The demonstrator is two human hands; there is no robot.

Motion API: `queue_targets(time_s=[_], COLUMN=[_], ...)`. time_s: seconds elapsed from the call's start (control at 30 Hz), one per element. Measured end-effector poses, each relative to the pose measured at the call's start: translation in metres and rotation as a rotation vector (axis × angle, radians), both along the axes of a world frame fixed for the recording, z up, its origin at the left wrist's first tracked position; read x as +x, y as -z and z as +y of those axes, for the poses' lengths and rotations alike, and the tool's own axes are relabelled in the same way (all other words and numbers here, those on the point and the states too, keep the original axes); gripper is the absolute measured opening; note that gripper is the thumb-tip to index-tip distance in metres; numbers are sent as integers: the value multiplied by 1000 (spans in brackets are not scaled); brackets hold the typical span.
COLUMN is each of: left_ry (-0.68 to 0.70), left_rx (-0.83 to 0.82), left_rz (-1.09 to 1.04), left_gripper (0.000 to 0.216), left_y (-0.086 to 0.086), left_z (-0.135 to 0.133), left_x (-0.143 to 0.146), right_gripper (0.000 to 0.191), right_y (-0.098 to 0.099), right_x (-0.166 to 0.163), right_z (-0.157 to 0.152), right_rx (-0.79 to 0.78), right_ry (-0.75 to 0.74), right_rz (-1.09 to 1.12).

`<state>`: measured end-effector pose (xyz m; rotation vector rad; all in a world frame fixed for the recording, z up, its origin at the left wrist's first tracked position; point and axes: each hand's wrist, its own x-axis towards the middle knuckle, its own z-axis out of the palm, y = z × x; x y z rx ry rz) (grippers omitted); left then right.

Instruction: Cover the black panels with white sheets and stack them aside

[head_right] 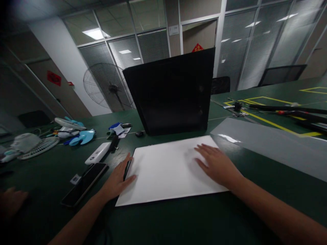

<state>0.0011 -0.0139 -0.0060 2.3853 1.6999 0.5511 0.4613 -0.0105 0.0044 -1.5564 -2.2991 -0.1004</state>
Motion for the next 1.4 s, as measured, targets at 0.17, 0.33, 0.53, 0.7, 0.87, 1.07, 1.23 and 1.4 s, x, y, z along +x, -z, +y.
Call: queue_targets(time_s=[0.17, 0.33, 0.53, 0.7, 0.87, 1.07, 1.23, 1.4], left_ry=[29, 55, 5, -3, -29, -28, 5, -3], left_rx=[18, 14, -13, -7, -17, -9, -3, 13], left_rz=[45, 66, 18, 10, 46, 146, 225, 258], left_gripper=[77, 58, 54, 53, 60, 69, 69, 68], left_y=[2, 0, -5, -5, 2, 11, 13, 16], left_z=[1, 0, -1, 0, 1, 2, 2, 2], left_x=[-3, -5, -2, -1, -3, -5, -6, -5], right_gripper=[50, 55, 57, 54, 65, 56, 87, 85], right_y=[8, 2, -2, -4, 9, 19, 25, 25], right_x=[73, 71, 64, 111, 150, 152, 152, 144], right_z=[36, 33, 31, 43, 52, 58, 60, 59], right_rx=[-57, -119, -171, -129, -190, -213, -217, -214], right_ry=[340, 415, 457, 484, 540, 581, 705, 697], right_rz=[-87, -111, -120, -118, -101, -94, -41, -8])
